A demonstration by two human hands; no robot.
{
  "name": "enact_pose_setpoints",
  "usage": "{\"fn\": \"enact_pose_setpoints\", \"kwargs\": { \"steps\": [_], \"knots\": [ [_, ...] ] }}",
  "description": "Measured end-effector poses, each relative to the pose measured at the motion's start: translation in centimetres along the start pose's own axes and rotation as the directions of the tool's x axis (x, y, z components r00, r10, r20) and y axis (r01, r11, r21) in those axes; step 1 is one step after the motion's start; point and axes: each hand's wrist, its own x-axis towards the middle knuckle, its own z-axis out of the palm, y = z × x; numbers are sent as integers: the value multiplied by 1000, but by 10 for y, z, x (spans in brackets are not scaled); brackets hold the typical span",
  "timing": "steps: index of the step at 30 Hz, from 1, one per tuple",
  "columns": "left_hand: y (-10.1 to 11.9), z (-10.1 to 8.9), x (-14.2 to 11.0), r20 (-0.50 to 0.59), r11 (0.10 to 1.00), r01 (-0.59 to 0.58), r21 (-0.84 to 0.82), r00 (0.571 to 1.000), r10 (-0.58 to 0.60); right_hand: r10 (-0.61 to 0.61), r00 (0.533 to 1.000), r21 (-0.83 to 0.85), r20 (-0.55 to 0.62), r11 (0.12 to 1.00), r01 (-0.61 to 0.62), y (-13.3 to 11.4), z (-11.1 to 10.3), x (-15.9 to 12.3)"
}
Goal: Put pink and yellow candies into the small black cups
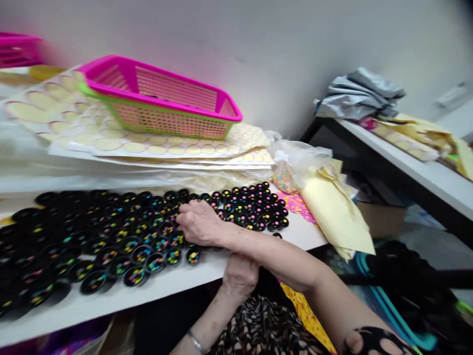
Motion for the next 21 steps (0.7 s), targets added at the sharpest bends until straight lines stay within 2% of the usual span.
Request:
{"fn": "enact_pose_setpoints", "kwargs": {
  "steps": [2,4,5,6,7,8,9,10,11,12,13,14,16,18,21],
  "knots": [
    [-1,-3,6,-31,998,-51,36,998,52,37,996,46,-76,998,-34,8,-10,-10],
    [0,-6,11,-31,995,-65,78,997,68,112,970,142,-217,987,-82,19,-22,-34],
    [1,-7,13,-18,991,-66,119,998,68,178,935,211,-305,971,-116,28,-27,-51],
    [2,-8,15,3,983,-69,171,998,69,269,879,285,-394,945,-161,38,-30,-72],
    [4,-8,15,28,971,-76,227,997,72,379,799,359,-468,907,-220,50,-31,-95],
    [5,-8,16,52,956,-86,280,996,74,498,691,415,-524,858,-303,65,-30,-121],
    [5,-8,15,72,941,-97,323,994,78,611,562,437,-557,791,-428,80,-26,-148],
    [6,-8,15,85,930,-106,351,993,81,703,464,417,-539,701,-578,95,-21,-174],
    [6,-7,14,90,926,-111,361,992,84,788,367,344,-495,566,-749,110,-15,-199],
    [6,-7,14,92,923,-114,367,992,86,852,292,218,-434,414,-884,122,-9,-222],
    [5,-7,13,93,921,-113,374,992,85,875,247,182,-417,347,-920,132,-2,-242],
    [5,-7,13,96,919,-115,378,992,84,891,218,136,-399,293,-946,139,4,-258],
    [5,-7,14,101,916,-115,385,991,82,902,209,87,-377,259,-962,145,14,-277],
    [6,-7,15,103,916,-117,384,991,83,904,228,36,-362,258,-965,145,20,-283],
    [6,-7,18,99,918,-122,377,991,91,895,267,-21,-356,278,-960,148,27,-275]
  ]
}}
